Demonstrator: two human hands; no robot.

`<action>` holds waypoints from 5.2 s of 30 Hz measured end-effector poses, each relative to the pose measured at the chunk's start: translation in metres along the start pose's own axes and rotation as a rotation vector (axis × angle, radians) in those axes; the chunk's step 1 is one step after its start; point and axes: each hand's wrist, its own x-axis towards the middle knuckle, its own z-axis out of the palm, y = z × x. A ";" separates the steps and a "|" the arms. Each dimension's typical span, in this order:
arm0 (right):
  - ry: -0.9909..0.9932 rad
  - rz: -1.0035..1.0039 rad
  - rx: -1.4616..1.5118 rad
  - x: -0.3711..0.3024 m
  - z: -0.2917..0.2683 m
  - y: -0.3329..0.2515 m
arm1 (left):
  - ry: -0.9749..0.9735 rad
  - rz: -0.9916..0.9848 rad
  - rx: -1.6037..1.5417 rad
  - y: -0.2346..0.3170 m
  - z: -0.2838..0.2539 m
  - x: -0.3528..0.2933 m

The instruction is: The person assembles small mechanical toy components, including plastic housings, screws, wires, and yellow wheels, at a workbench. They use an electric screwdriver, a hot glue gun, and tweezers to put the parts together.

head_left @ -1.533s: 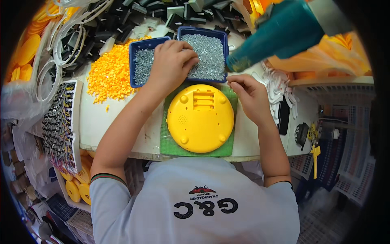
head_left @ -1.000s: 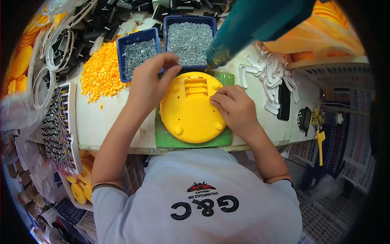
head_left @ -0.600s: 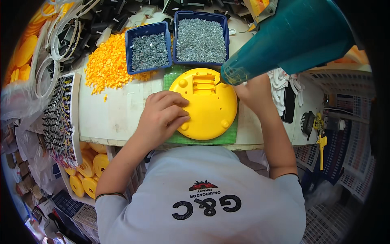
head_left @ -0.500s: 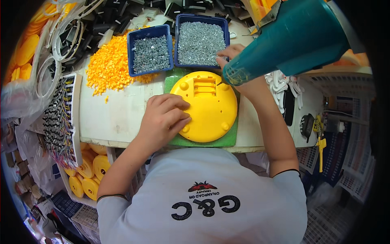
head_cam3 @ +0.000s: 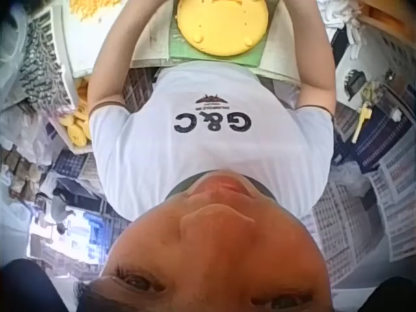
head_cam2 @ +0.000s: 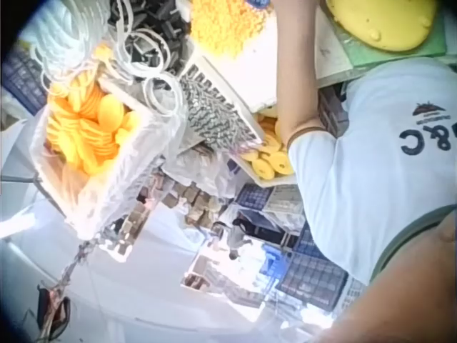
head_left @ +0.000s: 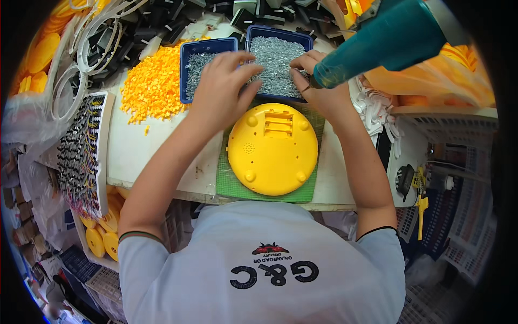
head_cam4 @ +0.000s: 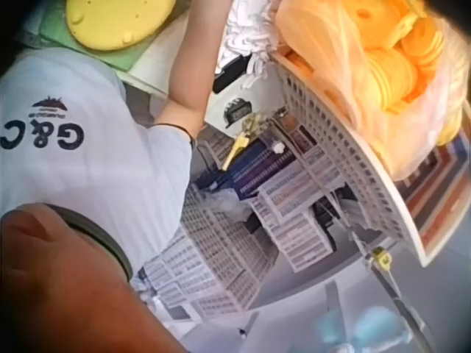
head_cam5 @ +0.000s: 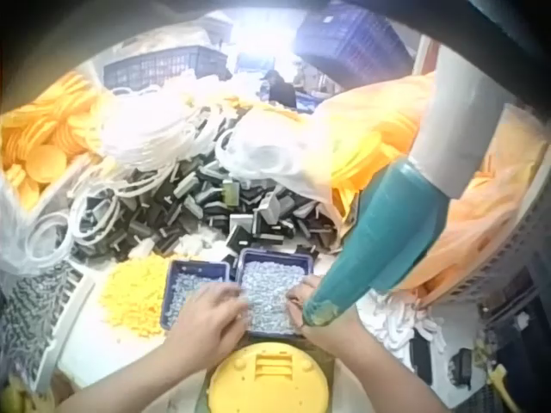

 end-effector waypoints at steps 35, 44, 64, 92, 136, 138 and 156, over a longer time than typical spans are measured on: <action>-0.326 0.185 0.125 -0.046 -0.056 -0.027 | -0.452 -0.441 -0.055 0.030 -0.016 -0.010; -0.022 0.044 -0.057 -0.007 0.034 0.026 | -0.407 -0.121 0.014 0.024 -0.020 -0.033; 0.027 0.554 0.301 -0.129 -0.055 -0.046 | -0.057 -0.143 0.067 -0.011 0.017 0.021; 0.158 0.129 -0.002 -0.056 -0.020 -0.021 | 0.146 -0.723 -0.476 0.059 -0.002 -0.111; -0.105 0.633 0.709 -0.209 -0.039 -0.105 | -0.026 -0.196 -0.202 0.025 0.002 -0.017; -0.150 0.660 0.672 -0.206 -0.041 -0.106 | -0.022 -0.305 -0.290 0.043 -0.010 -0.036; 0.032 -0.460 1.647 0.018 -0.060 -0.035 | -0.145 -0.075 -0.234 0.095 -0.017 -0.142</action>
